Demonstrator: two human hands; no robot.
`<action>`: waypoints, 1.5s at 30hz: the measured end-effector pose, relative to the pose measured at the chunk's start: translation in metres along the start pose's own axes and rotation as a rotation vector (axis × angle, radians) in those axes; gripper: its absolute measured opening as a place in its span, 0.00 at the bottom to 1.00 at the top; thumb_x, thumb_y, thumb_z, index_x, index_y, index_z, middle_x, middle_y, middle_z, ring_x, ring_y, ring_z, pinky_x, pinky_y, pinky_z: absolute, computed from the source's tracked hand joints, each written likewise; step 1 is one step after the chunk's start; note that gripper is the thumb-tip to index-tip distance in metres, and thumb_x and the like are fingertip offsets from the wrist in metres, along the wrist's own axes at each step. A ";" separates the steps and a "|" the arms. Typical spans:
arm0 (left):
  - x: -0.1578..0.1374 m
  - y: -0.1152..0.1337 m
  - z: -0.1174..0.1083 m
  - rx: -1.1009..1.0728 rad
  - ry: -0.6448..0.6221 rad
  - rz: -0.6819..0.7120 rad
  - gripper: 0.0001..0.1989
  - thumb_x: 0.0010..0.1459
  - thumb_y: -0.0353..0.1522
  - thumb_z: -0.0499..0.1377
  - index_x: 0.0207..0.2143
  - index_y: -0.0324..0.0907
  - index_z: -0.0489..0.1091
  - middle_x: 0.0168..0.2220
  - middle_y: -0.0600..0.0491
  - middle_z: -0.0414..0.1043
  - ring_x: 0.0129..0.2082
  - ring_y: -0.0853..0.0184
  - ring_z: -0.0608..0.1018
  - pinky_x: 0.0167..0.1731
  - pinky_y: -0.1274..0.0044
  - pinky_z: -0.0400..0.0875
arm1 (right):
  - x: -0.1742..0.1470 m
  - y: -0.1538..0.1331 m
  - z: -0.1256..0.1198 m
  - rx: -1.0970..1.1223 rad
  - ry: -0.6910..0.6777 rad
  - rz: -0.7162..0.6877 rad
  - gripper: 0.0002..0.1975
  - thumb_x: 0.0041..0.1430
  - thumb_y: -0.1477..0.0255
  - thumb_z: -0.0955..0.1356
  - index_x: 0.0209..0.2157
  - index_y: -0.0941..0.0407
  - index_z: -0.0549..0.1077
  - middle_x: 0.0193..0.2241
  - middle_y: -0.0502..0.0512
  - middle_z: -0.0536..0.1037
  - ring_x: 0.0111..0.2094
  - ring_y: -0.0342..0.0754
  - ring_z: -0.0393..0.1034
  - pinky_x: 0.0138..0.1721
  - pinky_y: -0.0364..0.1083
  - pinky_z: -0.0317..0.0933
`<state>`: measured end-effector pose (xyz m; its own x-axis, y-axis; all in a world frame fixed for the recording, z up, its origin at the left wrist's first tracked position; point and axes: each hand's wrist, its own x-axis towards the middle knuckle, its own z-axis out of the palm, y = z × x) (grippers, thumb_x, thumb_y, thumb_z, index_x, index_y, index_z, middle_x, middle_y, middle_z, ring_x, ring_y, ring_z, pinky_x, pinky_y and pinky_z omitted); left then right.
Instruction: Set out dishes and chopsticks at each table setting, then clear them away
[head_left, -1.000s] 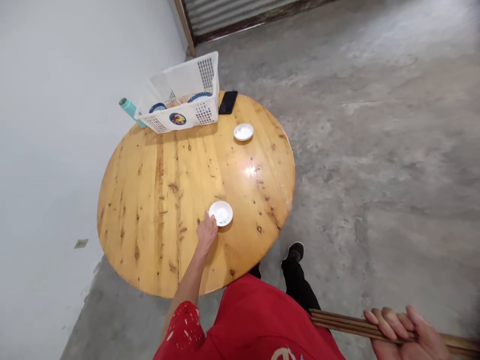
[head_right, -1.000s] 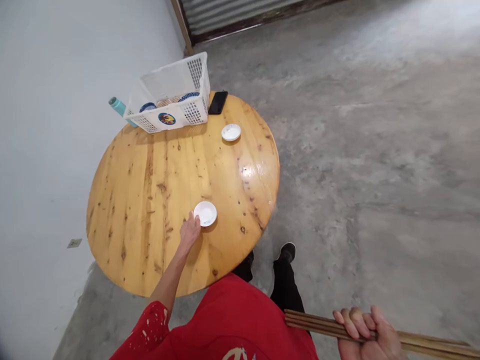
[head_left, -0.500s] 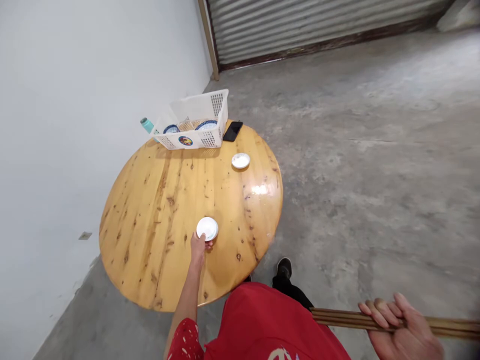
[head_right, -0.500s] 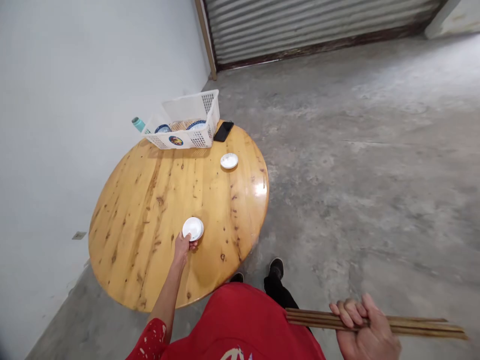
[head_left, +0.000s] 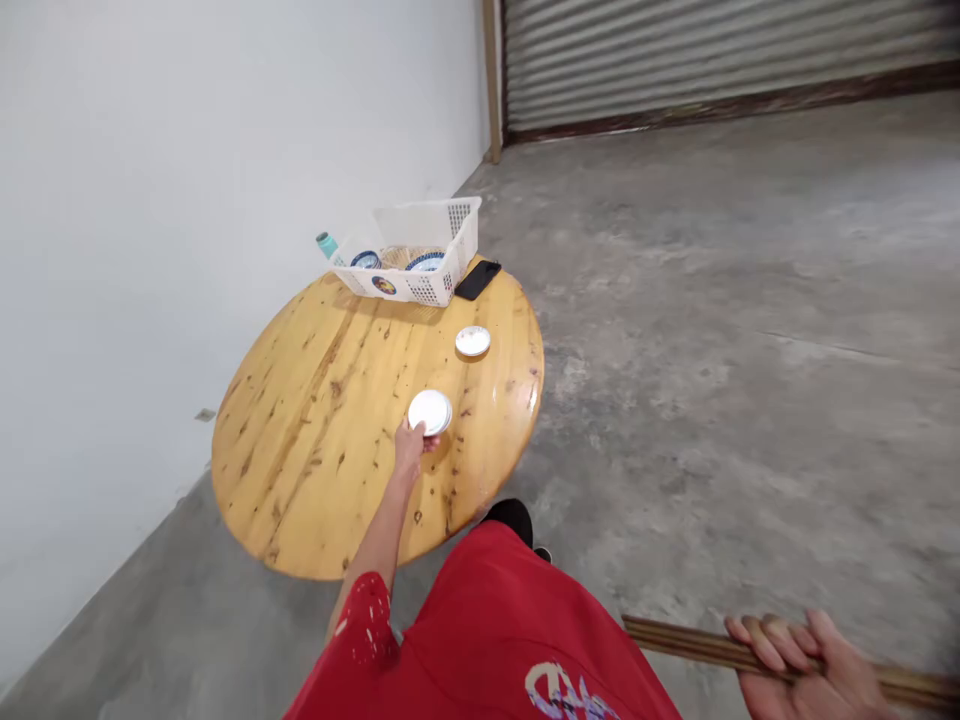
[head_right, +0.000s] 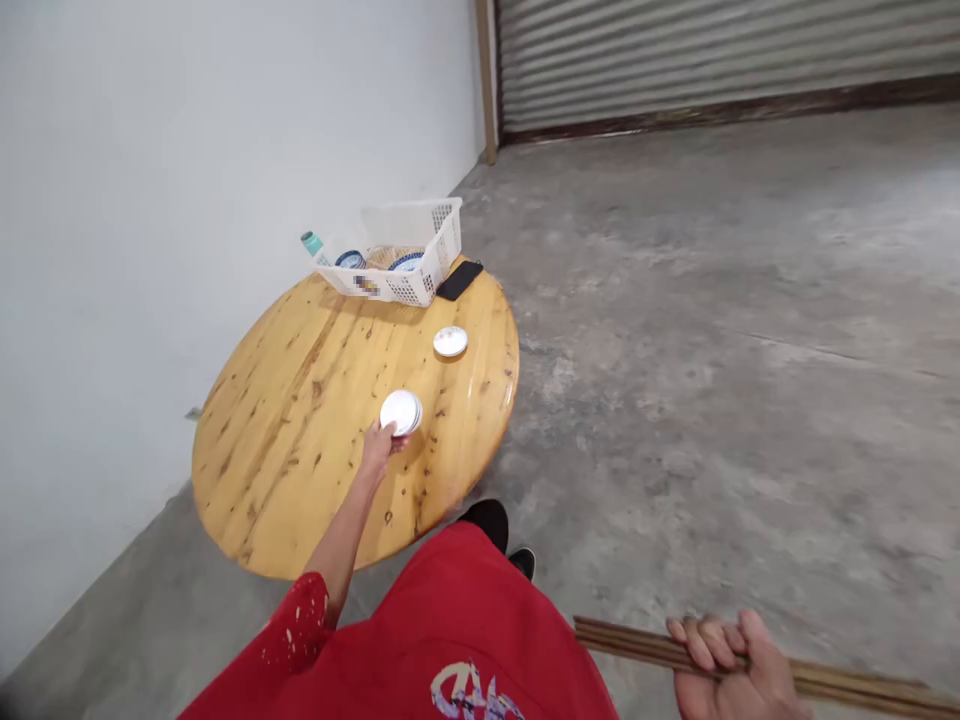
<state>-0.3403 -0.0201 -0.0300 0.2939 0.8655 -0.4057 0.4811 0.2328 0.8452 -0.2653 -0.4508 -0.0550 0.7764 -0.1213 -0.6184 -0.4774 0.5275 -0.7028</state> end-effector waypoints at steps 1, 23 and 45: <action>0.005 0.009 0.010 -0.020 -0.018 0.002 0.15 0.65 0.31 0.56 0.53 0.36 0.67 0.29 0.50 0.77 0.24 0.69 0.79 0.26 0.79 0.75 | 0.008 -0.005 0.012 -0.002 0.005 0.028 0.22 0.44 0.71 0.73 0.22 0.54 0.52 0.16 0.40 0.51 0.15 0.36 0.46 0.21 0.40 0.62; 0.148 0.084 0.163 0.345 0.076 0.079 0.10 0.66 0.34 0.54 0.47 0.42 0.68 0.23 0.54 0.75 0.21 0.62 0.79 0.32 0.73 0.72 | 0.199 -0.094 0.261 -0.448 -0.213 0.199 0.27 0.39 0.68 0.77 0.20 0.54 0.52 0.12 0.38 0.52 0.13 0.34 0.45 0.19 0.39 0.57; 0.122 0.092 0.184 0.577 0.264 -0.169 0.17 0.70 0.41 0.51 0.54 0.42 0.68 0.40 0.40 0.81 0.41 0.54 0.84 0.44 0.71 0.71 | 0.324 -0.113 0.413 -0.572 -0.495 0.348 0.31 0.41 0.64 0.79 0.24 0.53 0.52 0.13 0.36 0.52 0.12 0.34 0.47 0.18 0.38 0.57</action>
<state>-0.1084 0.0250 -0.0659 -0.0018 0.9346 -0.3557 0.8901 0.1635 0.4253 0.2103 -0.2021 -0.0303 0.5736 0.4235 -0.7012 -0.7551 -0.0585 -0.6530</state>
